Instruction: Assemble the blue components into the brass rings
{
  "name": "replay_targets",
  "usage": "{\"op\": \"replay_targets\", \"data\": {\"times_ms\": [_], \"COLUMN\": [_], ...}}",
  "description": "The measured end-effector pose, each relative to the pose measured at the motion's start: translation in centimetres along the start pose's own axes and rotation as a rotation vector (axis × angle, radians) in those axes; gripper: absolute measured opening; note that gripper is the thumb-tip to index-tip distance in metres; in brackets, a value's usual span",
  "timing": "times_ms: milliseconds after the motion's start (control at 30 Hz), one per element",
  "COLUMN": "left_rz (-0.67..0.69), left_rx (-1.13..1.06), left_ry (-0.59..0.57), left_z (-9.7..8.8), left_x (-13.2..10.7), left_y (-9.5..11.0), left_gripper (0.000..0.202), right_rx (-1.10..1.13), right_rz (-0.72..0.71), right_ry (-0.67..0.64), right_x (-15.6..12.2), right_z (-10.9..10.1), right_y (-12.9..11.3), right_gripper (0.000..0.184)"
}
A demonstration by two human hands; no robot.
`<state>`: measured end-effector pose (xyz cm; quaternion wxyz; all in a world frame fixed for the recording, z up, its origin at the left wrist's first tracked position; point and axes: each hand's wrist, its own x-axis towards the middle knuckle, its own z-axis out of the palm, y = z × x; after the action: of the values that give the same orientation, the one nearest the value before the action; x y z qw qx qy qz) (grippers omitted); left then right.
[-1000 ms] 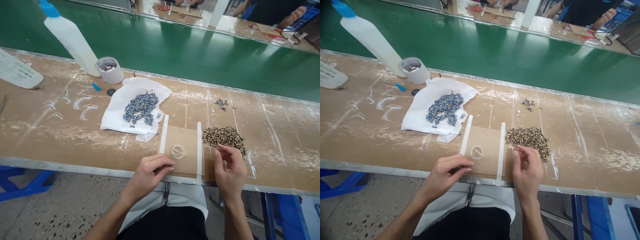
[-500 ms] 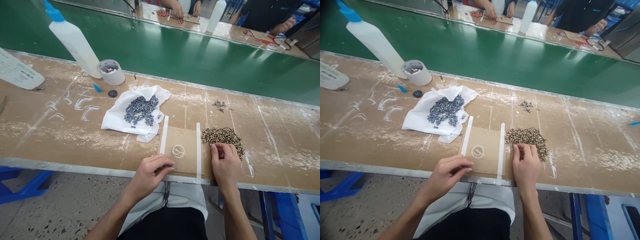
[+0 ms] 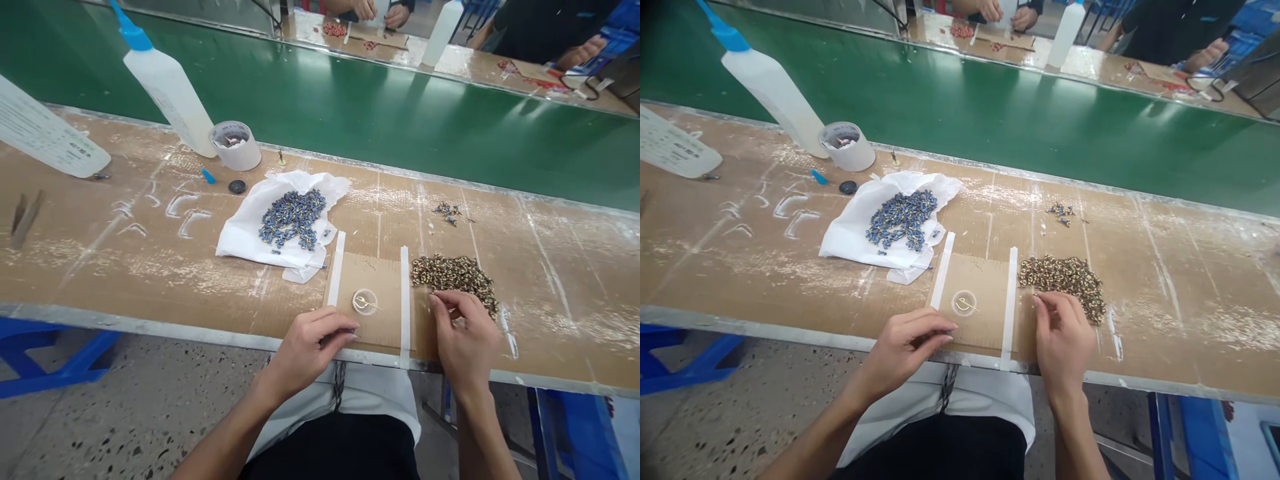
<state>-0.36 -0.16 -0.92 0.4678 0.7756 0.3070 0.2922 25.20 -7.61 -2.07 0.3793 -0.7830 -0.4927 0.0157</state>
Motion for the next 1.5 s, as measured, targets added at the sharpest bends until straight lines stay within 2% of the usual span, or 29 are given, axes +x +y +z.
{"op": "replay_targets", "data": {"times_ms": [100, 200, 300, 400, 500, 633, 900, 1100, 1267, 1500], "left_rz": [0.022, 0.019, 0.009, -0.004, -0.012, -0.003, 0.047, 0.121, 0.193, 0.167], "left_rx": [0.001, -0.013, -0.024, -0.009, 0.017, 0.055, 0.152, 0.31, 0.298, 0.303], "left_ry": [-0.005, -0.002, 0.012, 0.04, 0.057, 0.067, 0.063, 0.025, -0.01, -0.115], "left_z": [0.2, 0.4, 0.6, 0.8, 1.0, 1.2, 1.4, 1.2, 0.7, 0.3], "left_x": [-0.2, -0.6, -0.8, -0.8, -0.8, -0.9, -1.2, -1.1, -0.7, -0.4], "left_y": [0.3, 0.7, 1.1, 1.5, 1.9, 2.1, 1.8, 1.8, 2.3, 3.2], "left_gripper": [0.015, 0.02, 0.021, 0.017, 0.014, 0.013, 0.015, 0.024, 0.023, 0.022], "right_rx": [0.279, 0.49, 0.648, 0.765, 0.803, 0.833, 0.834, 0.768, 0.793, 0.772], "right_rz": [0.189, 0.366, 0.45, 0.473, 0.472, 0.465, 0.442, 0.305, 0.18, 0.109], "right_ry": [-0.043, -0.15, -0.295, -0.397, -0.461, -0.482, -0.538, -0.582, -0.586, -0.622], "right_x": [-1.4, -3.2, -4.6, -5.3, -5.4, -5.4, -6.0, -5.9, -5.9, -6.2], "right_z": [-1.2, -1.7, -1.4, -0.7, -0.1, 0.3, 0.4, 0.3, 0.2, 0.0], "right_y": [-0.4, -1.8, -3.9, -5.6, -6.7, -7.4, -7.0, -6.6, -6.5, -6.2], "right_gripper": [0.018, 0.021, 0.019, 0.015, 0.014, 0.013, 0.01, 0.007, 0.014, 0.02]}}
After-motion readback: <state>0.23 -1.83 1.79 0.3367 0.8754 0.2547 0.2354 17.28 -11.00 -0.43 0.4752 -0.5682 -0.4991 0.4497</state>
